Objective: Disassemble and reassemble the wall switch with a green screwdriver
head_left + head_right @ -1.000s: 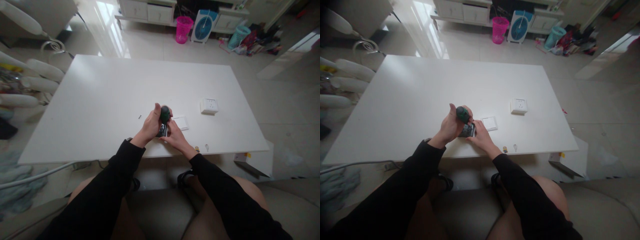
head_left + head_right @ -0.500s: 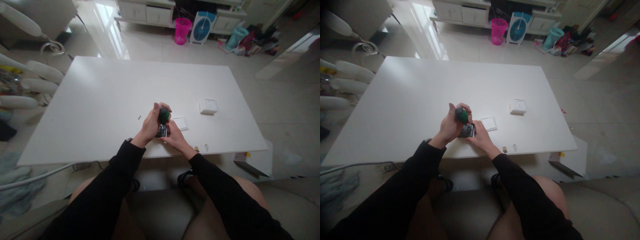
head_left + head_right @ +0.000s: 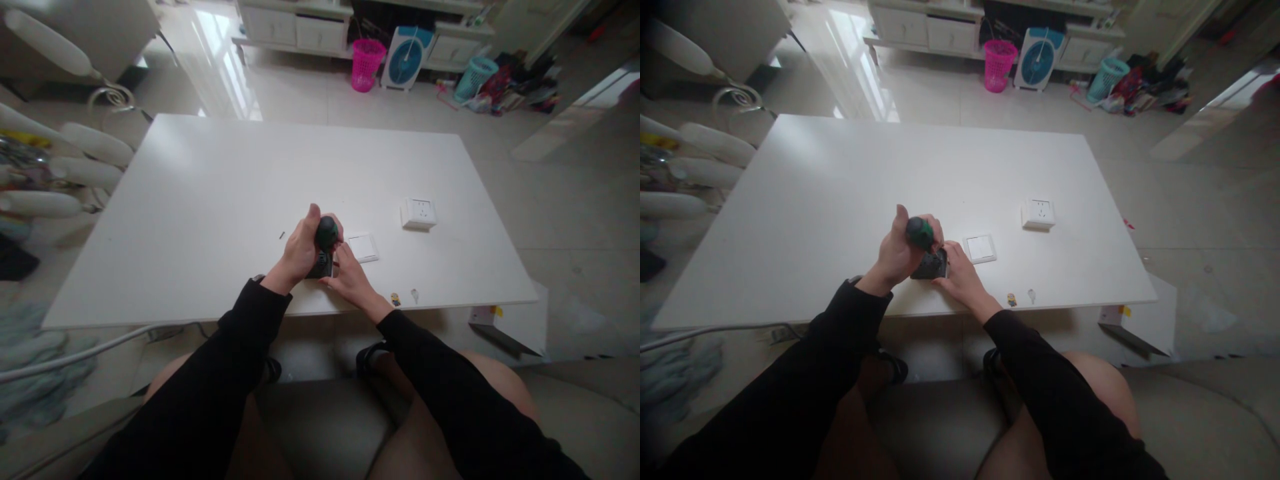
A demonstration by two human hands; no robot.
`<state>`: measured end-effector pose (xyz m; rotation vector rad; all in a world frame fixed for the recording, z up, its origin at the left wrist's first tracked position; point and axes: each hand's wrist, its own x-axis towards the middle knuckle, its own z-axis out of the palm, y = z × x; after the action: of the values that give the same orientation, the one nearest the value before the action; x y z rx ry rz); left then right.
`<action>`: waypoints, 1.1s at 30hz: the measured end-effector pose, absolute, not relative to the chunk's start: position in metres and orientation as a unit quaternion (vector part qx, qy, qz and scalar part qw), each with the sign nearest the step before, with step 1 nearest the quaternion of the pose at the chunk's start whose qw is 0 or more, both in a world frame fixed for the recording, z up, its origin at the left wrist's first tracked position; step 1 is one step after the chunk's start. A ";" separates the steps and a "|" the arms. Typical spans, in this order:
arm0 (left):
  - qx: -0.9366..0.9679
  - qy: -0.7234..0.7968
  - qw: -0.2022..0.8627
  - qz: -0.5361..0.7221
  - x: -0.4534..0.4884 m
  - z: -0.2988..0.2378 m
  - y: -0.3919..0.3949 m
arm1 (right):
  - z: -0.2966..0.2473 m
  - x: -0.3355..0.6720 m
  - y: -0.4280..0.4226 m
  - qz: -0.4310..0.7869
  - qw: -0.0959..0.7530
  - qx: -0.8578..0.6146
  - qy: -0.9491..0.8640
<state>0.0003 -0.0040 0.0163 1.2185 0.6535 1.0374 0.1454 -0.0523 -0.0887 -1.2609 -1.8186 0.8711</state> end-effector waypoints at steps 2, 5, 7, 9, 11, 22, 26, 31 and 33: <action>0.529 0.292 0.655 0.453 -0.001 0.019 -0.007 | -0.088 0.144 -0.053 0.343 0.371 -0.491 -0.709; 0.532 0.256 0.671 0.449 -0.003 0.020 -0.009 | -0.087 0.144 -0.054 0.345 0.371 -0.497 -0.704; 0.539 0.229 0.674 0.450 -0.005 0.019 -0.009 | -0.088 0.144 -0.054 0.343 0.370 -0.501 -0.703; 0.550 0.221 0.663 0.456 -0.006 0.018 -0.007 | -0.089 0.144 -0.053 0.342 0.371 -0.501 -0.704; 0.563 0.228 0.653 0.452 -0.005 0.018 -0.005 | -0.090 0.145 -0.053 0.337 0.372 -0.498 -0.707; 0.563 0.208 0.674 0.430 -0.001 0.013 -0.010 | -0.101 0.144 -0.051 0.336 0.383 -0.499 -0.701; 0.584 0.234 0.636 0.447 -0.006 0.016 -0.006 | -0.100 0.145 -0.051 0.307 0.377 -0.508 -0.711; 0.579 0.222 0.677 0.396 -0.010 0.022 -0.003 | -0.097 0.146 -0.050 0.323 0.365 -0.504 -0.713; 0.569 0.213 0.692 0.390 -0.009 0.022 -0.004 | -0.096 0.146 -0.049 0.332 0.369 -0.498 -0.711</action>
<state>-0.0095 -0.0038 0.0218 1.2716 0.4755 0.8714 0.1458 -0.0493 -0.0962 -1.2786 -1.8242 0.8524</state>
